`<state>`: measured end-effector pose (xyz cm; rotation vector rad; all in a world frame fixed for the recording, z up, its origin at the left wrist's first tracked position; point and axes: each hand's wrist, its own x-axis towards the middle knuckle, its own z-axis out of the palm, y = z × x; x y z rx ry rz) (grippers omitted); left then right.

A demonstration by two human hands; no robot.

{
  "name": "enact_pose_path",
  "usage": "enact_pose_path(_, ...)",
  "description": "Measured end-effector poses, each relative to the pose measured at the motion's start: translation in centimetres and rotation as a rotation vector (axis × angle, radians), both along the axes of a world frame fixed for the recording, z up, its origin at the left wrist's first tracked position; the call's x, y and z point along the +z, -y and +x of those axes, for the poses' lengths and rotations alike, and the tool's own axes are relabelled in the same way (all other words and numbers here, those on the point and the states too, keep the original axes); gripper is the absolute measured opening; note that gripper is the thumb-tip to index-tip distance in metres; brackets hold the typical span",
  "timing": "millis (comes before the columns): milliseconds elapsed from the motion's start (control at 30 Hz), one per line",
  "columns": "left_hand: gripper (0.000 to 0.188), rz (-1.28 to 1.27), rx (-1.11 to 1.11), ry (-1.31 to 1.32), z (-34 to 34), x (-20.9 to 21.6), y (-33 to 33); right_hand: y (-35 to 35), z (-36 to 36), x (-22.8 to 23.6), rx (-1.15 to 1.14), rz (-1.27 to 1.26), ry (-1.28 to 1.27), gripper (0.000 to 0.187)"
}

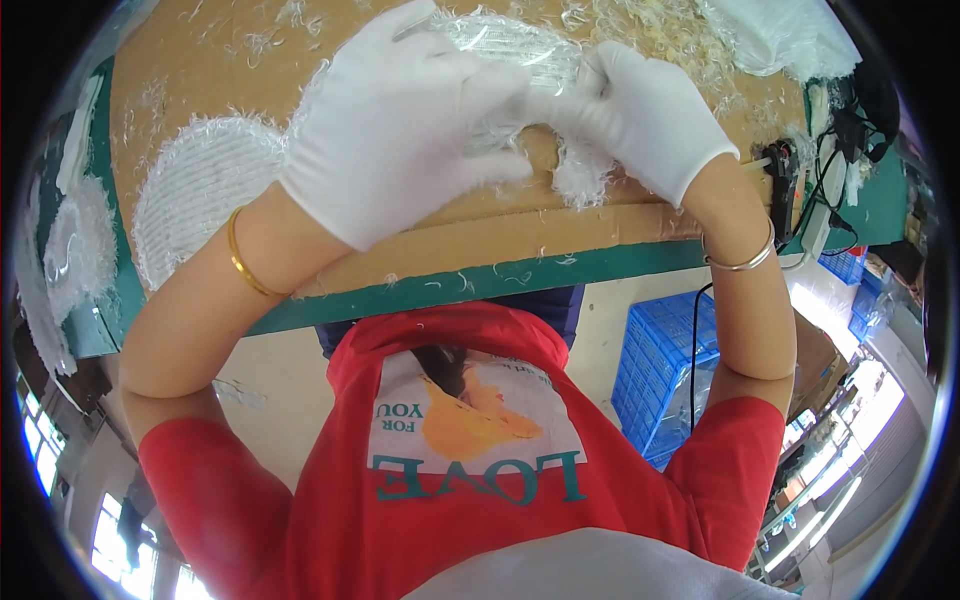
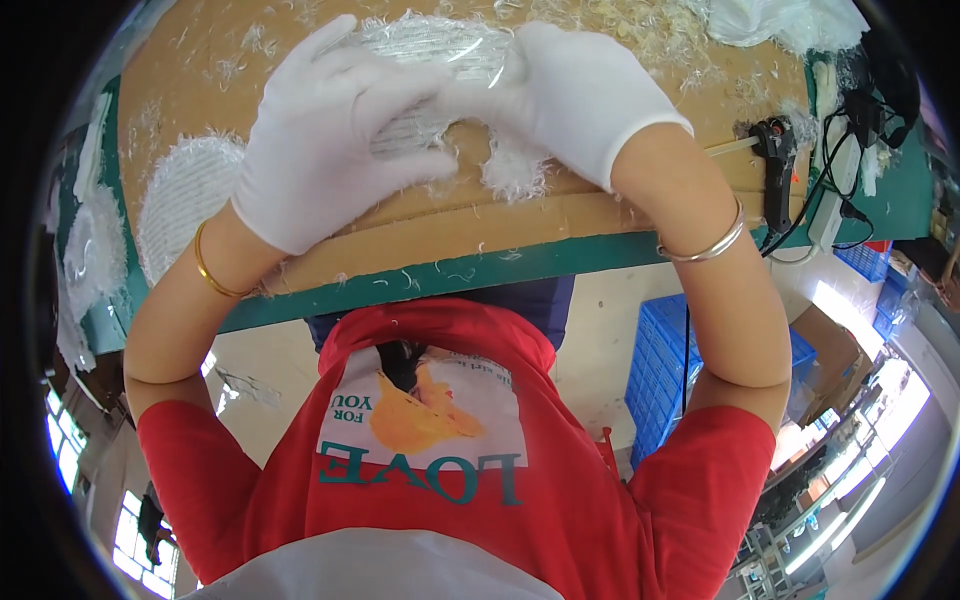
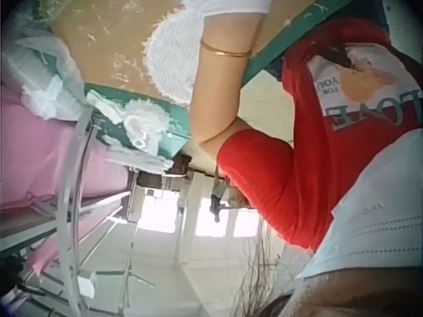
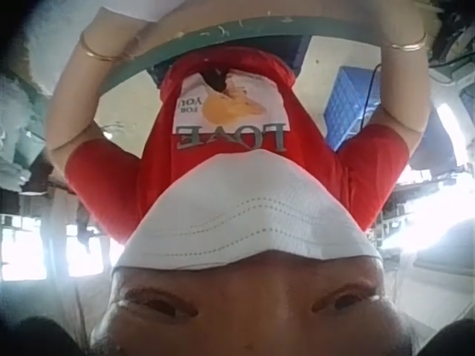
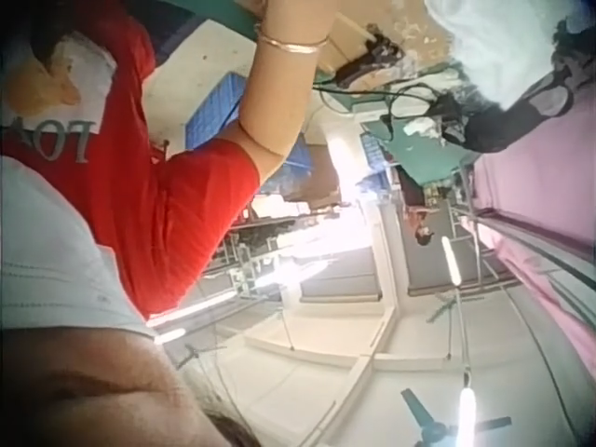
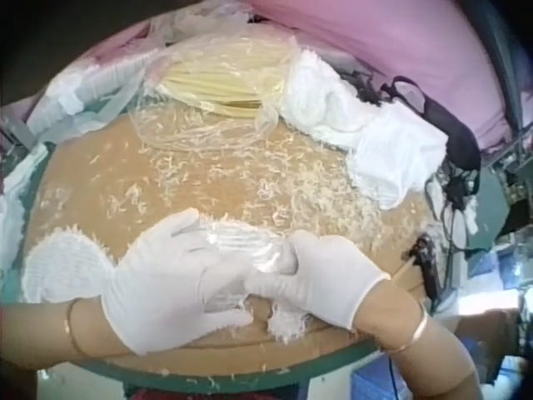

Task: Applying adhesive and synthetic fiber layers to a mustache-shaped template on a manual workstation.

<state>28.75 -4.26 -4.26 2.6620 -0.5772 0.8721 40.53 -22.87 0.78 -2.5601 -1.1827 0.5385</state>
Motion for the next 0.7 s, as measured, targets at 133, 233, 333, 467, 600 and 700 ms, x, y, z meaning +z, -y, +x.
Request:
enact_pose_path(133,0.033,-0.011,0.028,-0.447,-1.0,4.7,1.0,1.1,0.3,-1.2,0.130,0.058,0.231,0.051)
enact_pose_path(233,0.024,-0.169,-0.238,0.335,1.3,0.8,0.2,0.0,1.1,0.0,0.025,-0.029,-0.025,0.051)
enact_pose_path(333,0.016,-0.155,0.011,-0.413,0.3,3.2,0.5,0.2,2.6,1.6,-0.301,-0.156,-0.472,0.052)
enact_pose_path(467,0.011,-0.227,0.021,-0.416,1.0,3.2,0.8,1.0,1.4,1.0,-0.031,-0.094,-0.281,0.049)
enact_pose_path(600,0.009,-0.291,-0.186,-0.077,2.6,-0.1,0.0,1.3,1.6,-0.7,0.118,-0.080,0.029,0.040)
enact_pose_path(700,0.009,-0.306,-0.185,-0.059,2.1,1.5,0.6,1.7,2.5,0.1,0.022,-0.077,-0.215,0.040)
